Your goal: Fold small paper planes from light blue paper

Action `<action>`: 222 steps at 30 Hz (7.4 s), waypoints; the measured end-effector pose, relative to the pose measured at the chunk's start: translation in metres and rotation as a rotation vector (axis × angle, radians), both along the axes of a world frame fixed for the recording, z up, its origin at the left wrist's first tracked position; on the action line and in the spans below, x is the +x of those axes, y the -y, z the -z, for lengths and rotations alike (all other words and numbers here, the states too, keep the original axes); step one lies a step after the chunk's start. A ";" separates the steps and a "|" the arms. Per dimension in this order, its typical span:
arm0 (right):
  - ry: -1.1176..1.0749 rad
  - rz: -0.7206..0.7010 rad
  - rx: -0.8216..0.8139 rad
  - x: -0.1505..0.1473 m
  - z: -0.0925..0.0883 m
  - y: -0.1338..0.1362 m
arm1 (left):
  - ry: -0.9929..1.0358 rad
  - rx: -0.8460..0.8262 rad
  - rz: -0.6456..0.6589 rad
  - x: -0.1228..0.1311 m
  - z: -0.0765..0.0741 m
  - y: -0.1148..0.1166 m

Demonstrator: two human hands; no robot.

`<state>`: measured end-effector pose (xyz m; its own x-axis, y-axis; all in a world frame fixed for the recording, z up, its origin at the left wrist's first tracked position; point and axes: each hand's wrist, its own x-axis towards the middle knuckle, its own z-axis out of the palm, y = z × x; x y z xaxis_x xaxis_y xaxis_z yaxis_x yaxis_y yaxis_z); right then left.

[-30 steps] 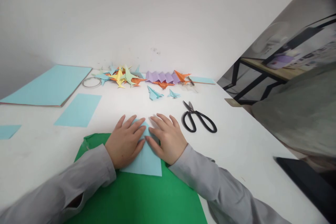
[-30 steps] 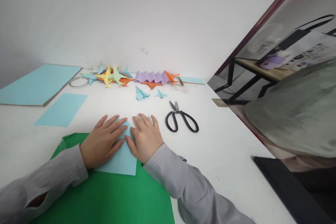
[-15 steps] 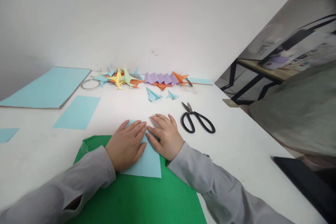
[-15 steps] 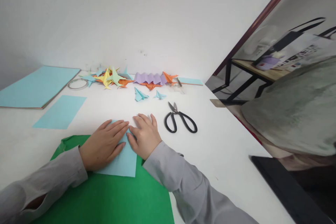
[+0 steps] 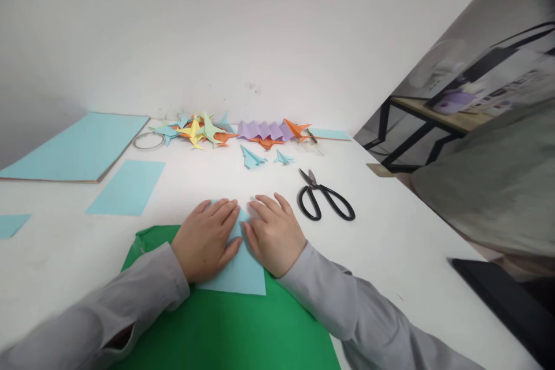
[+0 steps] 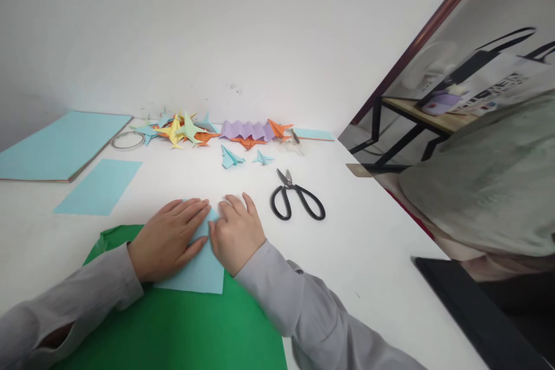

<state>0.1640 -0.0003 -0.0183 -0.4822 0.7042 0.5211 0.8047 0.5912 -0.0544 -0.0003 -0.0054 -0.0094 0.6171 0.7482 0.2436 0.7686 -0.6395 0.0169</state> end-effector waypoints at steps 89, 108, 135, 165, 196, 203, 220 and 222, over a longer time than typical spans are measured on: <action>0.112 0.050 -0.293 0.000 0.004 -0.001 | 0.329 0.145 0.143 -0.011 0.005 0.000; 0.138 0.041 -0.275 0.001 0.005 -0.001 | 0.185 0.112 0.125 -0.010 0.002 0.007; 0.172 0.041 -0.353 0.001 0.003 -0.001 | 0.082 -0.001 0.075 -0.011 0.001 0.008; 0.180 0.061 -0.346 0.000 0.003 -0.004 | 0.116 -0.048 0.089 -0.008 0.000 0.012; 0.120 0.044 -0.308 0.004 0.005 -0.008 | 0.098 -0.048 0.084 -0.020 0.004 0.006; 0.119 0.035 -0.305 0.004 0.004 -0.008 | 0.086 -0.048 0.080 -0.018 0.005 0.007; 0.124 -0.028 -0.278 0.004 0.007 -0.008 | 0.079 -0.020 0.102 -0.017 0.003 0.006; 0.123 -0.035 -0.286 0.004 0.007 -0.008 | 0.077 -0.018 0.104 -0.017 0.003 0.006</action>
